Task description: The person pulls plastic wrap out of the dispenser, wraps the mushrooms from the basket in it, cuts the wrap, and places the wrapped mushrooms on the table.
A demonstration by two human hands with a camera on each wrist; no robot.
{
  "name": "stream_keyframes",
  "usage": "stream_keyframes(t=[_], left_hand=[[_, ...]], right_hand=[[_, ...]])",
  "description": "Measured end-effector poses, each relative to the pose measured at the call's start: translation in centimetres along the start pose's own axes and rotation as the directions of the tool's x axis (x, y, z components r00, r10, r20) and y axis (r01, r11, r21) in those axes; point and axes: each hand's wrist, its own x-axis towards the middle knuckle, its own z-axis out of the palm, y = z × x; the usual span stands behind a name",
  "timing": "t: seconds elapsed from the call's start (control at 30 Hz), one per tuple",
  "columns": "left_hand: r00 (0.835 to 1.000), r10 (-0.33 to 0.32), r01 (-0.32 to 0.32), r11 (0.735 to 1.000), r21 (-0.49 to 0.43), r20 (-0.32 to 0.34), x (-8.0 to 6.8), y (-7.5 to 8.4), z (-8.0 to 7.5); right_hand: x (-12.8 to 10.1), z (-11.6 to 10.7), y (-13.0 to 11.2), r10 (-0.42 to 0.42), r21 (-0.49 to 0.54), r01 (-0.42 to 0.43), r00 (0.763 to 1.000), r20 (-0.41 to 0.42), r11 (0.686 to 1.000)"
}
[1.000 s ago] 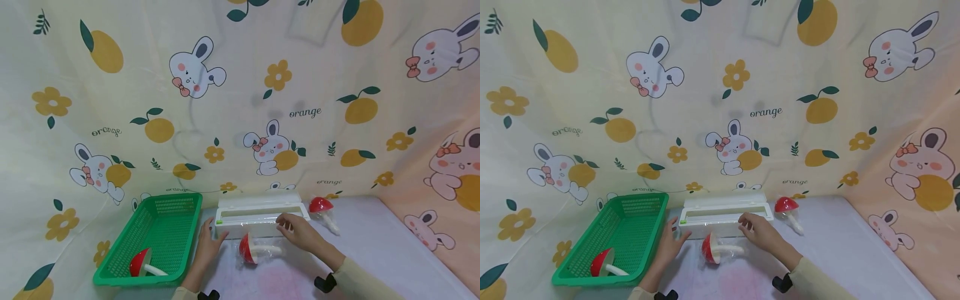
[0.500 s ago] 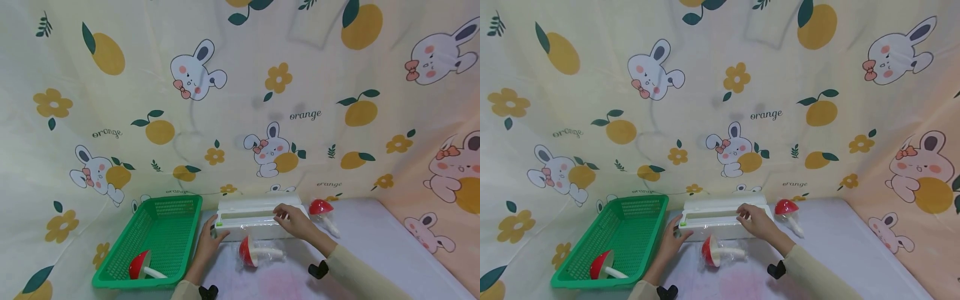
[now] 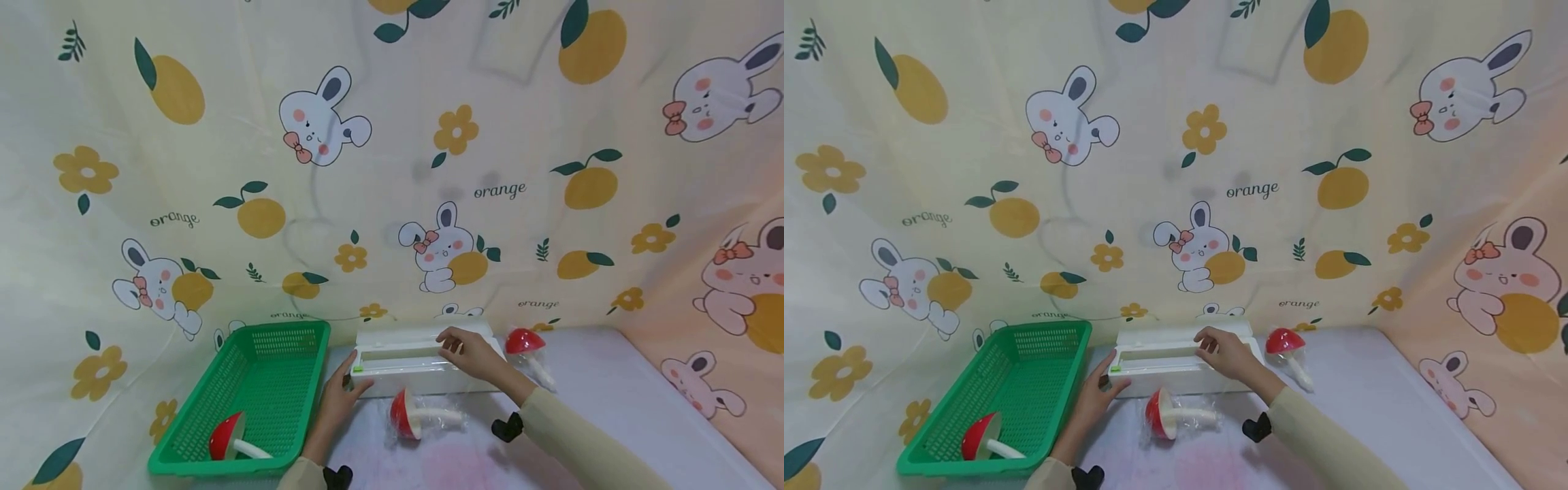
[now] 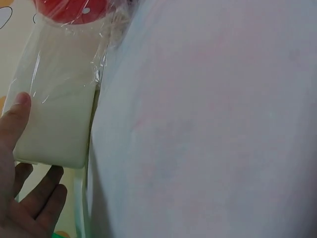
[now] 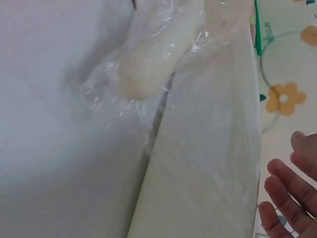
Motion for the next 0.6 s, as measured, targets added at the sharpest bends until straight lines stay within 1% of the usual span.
stream_keyframes(t=[0.1,0.3,0.4,0.6], left_hand=[[0.999,-0.032,0.032,0.999,0.011,0.013,0.0,-0.1,-0.2],[0.999,-0.049,0.048,0.999,0.025,0.025,0.3,-0.4,-0.1],[0.999,-0.039,0.039,0.999,0.014,0.028,0.4,-0.6,-0.1],[0.999,-0.024,0.024,0.999,-0.025,0.027,0.3,-0.6,-0.2]], right_hand=[[0.8,0.5,-0.4,-0.009,0.022,0.008,1.000,0.017,1.000],[2.3,1.5,-1.4,-0.074,0.082,0.069,0.996,0.055,0.994],[3.0,2.2,-2.2,-0.104,0.092,0.097,0.992,0.074,0.991],[4.3,3.9,-3.6,-0.133,0.116,0.120,0.985,0.111,0.986]])
